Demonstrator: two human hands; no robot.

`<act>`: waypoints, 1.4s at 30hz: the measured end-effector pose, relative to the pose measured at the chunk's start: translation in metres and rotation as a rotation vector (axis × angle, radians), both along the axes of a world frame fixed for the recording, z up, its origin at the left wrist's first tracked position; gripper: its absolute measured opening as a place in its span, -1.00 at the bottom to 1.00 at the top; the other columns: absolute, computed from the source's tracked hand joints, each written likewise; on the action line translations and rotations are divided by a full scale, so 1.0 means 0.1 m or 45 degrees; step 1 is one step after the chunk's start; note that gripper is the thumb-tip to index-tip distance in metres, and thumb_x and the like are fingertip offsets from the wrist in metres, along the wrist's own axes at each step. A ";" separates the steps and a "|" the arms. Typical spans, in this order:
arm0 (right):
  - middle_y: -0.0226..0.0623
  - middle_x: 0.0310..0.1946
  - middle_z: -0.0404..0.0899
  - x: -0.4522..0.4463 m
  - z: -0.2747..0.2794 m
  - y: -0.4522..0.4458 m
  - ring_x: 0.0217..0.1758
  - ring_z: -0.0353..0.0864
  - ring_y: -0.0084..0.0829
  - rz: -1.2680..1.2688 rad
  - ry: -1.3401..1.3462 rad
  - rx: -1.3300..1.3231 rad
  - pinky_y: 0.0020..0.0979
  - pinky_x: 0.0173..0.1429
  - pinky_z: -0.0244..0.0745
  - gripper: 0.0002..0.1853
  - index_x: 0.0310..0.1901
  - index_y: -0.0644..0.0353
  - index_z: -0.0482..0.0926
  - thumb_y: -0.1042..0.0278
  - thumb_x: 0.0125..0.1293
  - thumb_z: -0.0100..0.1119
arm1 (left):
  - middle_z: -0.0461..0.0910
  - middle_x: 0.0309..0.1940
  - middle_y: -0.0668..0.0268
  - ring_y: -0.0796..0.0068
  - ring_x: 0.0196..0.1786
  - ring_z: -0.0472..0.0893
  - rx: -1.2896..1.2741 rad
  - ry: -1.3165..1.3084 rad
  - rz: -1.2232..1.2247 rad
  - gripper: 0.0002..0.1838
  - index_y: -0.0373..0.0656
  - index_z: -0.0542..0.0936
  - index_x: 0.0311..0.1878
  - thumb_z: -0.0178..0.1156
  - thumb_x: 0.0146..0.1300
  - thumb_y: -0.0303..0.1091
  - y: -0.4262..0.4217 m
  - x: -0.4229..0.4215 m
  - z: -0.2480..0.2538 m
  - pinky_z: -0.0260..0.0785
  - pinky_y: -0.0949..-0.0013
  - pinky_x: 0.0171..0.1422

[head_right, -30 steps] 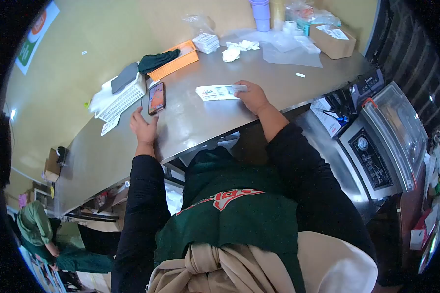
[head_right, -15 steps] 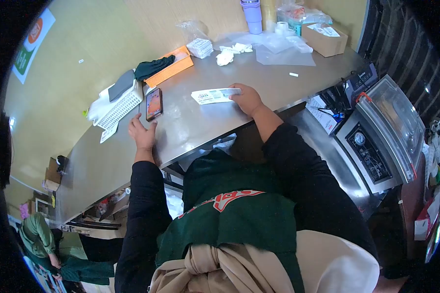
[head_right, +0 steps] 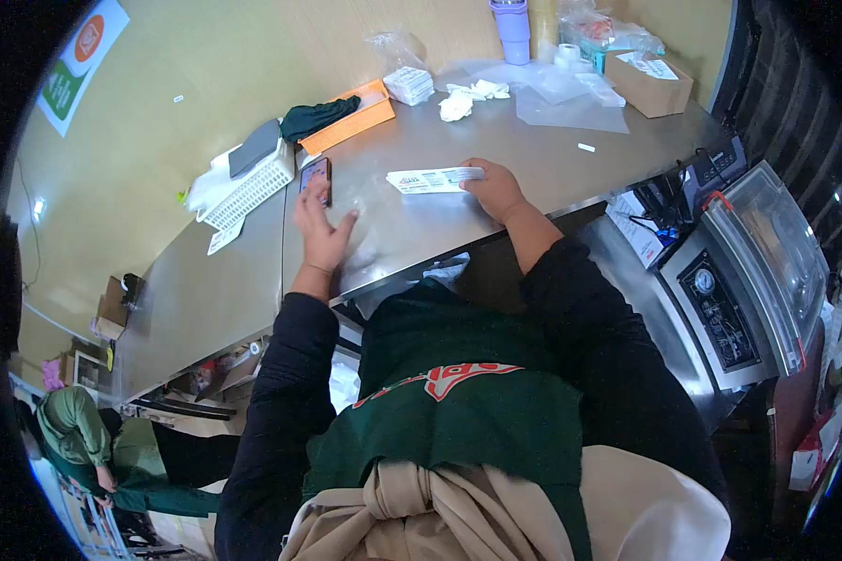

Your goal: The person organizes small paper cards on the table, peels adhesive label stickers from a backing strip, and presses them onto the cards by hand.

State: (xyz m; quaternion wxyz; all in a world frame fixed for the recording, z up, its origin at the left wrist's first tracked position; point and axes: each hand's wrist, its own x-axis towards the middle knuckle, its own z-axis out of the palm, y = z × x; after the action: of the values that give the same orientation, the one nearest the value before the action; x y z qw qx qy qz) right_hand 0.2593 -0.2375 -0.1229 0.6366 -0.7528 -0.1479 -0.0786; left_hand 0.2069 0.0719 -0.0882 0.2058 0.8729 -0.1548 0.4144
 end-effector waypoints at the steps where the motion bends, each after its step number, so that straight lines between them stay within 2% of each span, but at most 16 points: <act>1: -0.25 -0.29 0.61 0.00 0.00 0.00 -0.22 0.54 -0.43 0.005 0.011 -0.006 -0.45 -0.02 0.40 -0.72 -0.13 0.20 0.58 0.43 0.07 0.22 | 0.25 0.12 0.01 0.00 0.23 0.20 -0.022 0.005 -0.049 -0.27 -0.15 0.31 0.17 0.38 -0.09 -0.18 -0.12 0.01 -0.01 -0.03 0.09 0.34; 4: -0.28 -0.29 0.61 0.00 -0.01 -0.02 -0.22 0.54 -0.45 0.076 0.035 0.053 -0.46 -0.01 0.39 -0.72 -0.13 0.22 0.59 0.44 0.06 0.23 | 0.20 0.15 0.03 0.07 0.27 0.16 -0.542 0.412 -0.134 -0.16 -0.15 0.16 0.26 0.39 -0.07 -0.25 -0.53 0.09 -0.06 0.01 0.11 0.35; 7: -0.31 -0.30 0.60 0.02 -0.04 -0.04 -0.23 0.52 -0.48 0.183 0.048 0.102 -0.48 -0.02 0.38 -0.72 -0.14 0.22 0.59 0.44 0.05 0.23 | 0.17 0.18 0.06 0.15 0.26 0.18 -1.384 0.837 -0.573 -0.08 -0.15 0.02 0.32 0.39 -0.05 -0.35 -0.84 0.23 -0.07 0.09 0.15 0.35; 8: -0.32 -0.31 0.60 0.03 -0.05 -0.06 -0.23 0.52 -0.49 0.218 0.050 0.110 -0.48 -0.02 0.37 -0.72 -0.14 0.22 0.59 0.44 0.04 0.23 | 0.21 0.16 0.08 0.23 0.20 0.28 -1.486 0.916 -0.620 -0.12 -0.16 -0.01 0.31 0.32 -0.01 -0.52 -0.89 0.22 -0.08 0.24 0.24 0.27; 12: -0.36 -0.32 0.58 -0.05 0.06 -0.07 -0.23 0.50 -0.53 0.237 0.081 0.077 -0.49 -0.04 0.37 -0.74 -0.18 0.21 0.58 0.43 0.03 0.24 | 0.38 0.07 0.13 0.31 0.05 0.47 -1.395 0.934 -0.678 -0.31 -0.16 0.05 0.27 0.09 0.10 -0.72 -1.01 0.21 -0.15 0.35 0.38 0.17; 17: -0.40 -0.35 0.56 -0.08 0.11 -0.06 -0.24 0.48 -0.53 0.241 0.092 -0.030 -0.48 -0.06 0.36 -0.77 -0.21 0.20 0.57 0.38 0.06 0.24 | 0.46 -0.01 0.16 0.39 0.00 0.48 -1.182 0.871 -0.594 -0.52 -0.20 0.26 0.18 0.06 0.18 -0.65 -0.97 0.20 -0.23 0.36 0.43 0.10; 23: -0.23 -0.31 0.61 -0.09 0.05 -0.07 -0.22 0.56 -0.42 0.096 -0.013 -0.090 -0.40 -0.05 0.42 -0.72 -0.18 0.22 0.57 0.40 0.02 0.23 | 0.58 -0.20 0.20 0.43 -0.12 0.54 -0.816 0.799 -0.356 -0.78 -0.22 0.50 -0.03 0.08 0.25 -0.49 -1.04 0.05 -0.12 0.36 0.40 0.05; 26: -0.17 -0.25 0.61 -0.02 -0.10 -0.09 -0.17 0.58 -0.33 0.077 -0.056 -0.016 -0.35 0.00 0.43 -0.64 -0.11 0.22 0.55 0.38 -0.01 0.25 | 0.61 -0.25 0.17 0.41 -0.16 0.57 -0.558 0.645 -0.260 -0.78 -0.19 0.52 -0.03 0.08 0.25 -0.47 -1.05 -0.03 -0.07 0.38 0.38 0.02; 28: -0.12 -0.14 0.57 -0.01 -0.24 -0.10 -0.02 0.56 -0.26 -0.010 -0.147 0.044 -0.34 0.12 0.40 -0.46 0.05 0.23 0.44 0.35 -0.05 0.27 | 0.61 -0.24 0.15 0.39 -0.18 0.57 -0.504 0.601 -0.290 -0.75 -0.19 0.51 -0.01 0.07 0.24 -0.48 -1.03 -0.02 -0.10 0.40 0.36 -0.01; 29: -0.06 -0.03 0.51 -0.15 -0.19 -0.11 0.08 0.50 -0.24 -0.270 -0.218 -0.134 -0.33 0.20 0.35 -0.36 0.13 0.27 0.35 0.37 -0.07 0.28 | 0.61 -0.22 0.15 0.39 -0.18 0.57 -0.532 0.628 -0.341 -0.74 -0.21 0.50 0.01 0.07 0.24 -0.49 -1.01 -0.01 -0.13 0.40 0.35 -0.03; 30: -0.02 0.07 0.42 -0.21 -0.19 -0.15 0.17 0.41 -0.20 0.116 -0.156 0.429 -0.28 0.27 0.28 -0.30 0.18 0.29 0.30 0.37 -0.08 0.29 | 0.60 -0.20 0.18 0.39 -0.19 0.57 -0.532 0.575 -0.391 -0.72 -0.25 0.48 0.03 0.05 0.25 -0.50 -0.97 0.05 -0.21 0.41 0.35 -0.06; 31: 0.02 0.09 0.38 -0.41 -0.16 -0.27 0.20 0.37 -0.14 -0.298 -0.115 -0.039 -0.24 0.31 0.24 -0.30 0.19 0.28 0.29 0.37 -0.06 0.28 | 0.57 -0.19 0.22 0.43 -0.18 0.55 -0.695 0.778 -0.431 -0.72 -0.28 0.47 0.04 0.04 0.26 -0.51 -1.03 -0.04 -0.09 0.39 0.40 -0.06; 32: 0.04 0.11 0.34 -0.63 -0.09 -0.43 0.22 0.33 -0.08 -0.414 -0.210 -0.227 -0.21 0.32 0.22 -0.31 0.19 0.27 0.27 0.34 -0.03 0.27 | 0.56 -0.19 0.25 0.49 -0.16 0.52 -0.662 0.623 -0.527 -0.73 -0.28 0.48 0.03 0.03 0.27 -0.53 -0.93 0.11 -0.29 0.36 0.44 -0.03; 35: -0.07 0.02 0.40 -1.24 -0.02 -1.01 0.09 0.41 -0.10 -0.847 -0.672 -0.520 -0.27 0.17 0.32 -0.36 0.13 0.23 0.33 0.40 -0.04 0.32 | 0.55 -0.17 0.22 0.46 -0.09 0.51 -0.865 0.723 -0.631 -0.73 -0.32 0.46 0.03 0.02 0.25 -0.59 -0.88 0.18 -0.35 0.33 0.43 0.05; 37: -0.05 0.00 0.44 -1.65 0.11 -1.49 0.12 0.39 -0.03 -1.027 -0.502 -0.555 -0.14 0.24 0.27 -0.45 0.05 0.19 0.41 0.37 -0.06 0.29 | 0.55 -0.15 0.21 0.44 -0.08 0.51 -0.909 0.786 -0.581 -0.72 -0.34 0.45 0.05 0.01 0.25 -0.60 -0.86 0.20 -0.36 0.33 0.41 0.07; 42: -0.16 -0.10 0.53 -2.93 0.44 -2.72 -0.01 0.48 -0.13 -1.765 -0.797 -1.158 -0.15 0.09 0.29 -0.56 -0.06 0.17 0.48 0.39 -0.06 0.30 | 0.55 -0.14 0.18 0.41 -0.11 0.54 -0.962 0.870 -0.543 -0.72 -0.37 0.42 0.04 -0.03 0.25 -0.65 -0.94 0.13 -0.21 0.34 0.38 0.06</act>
State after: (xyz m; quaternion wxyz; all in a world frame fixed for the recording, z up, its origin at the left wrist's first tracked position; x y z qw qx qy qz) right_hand -0.0342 -0.5097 -0.0785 0.0155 -0.7973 0.1571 -0.5825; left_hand 0.2203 -0.0220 -0.1091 0.6226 0.7725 -0.0933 0.0834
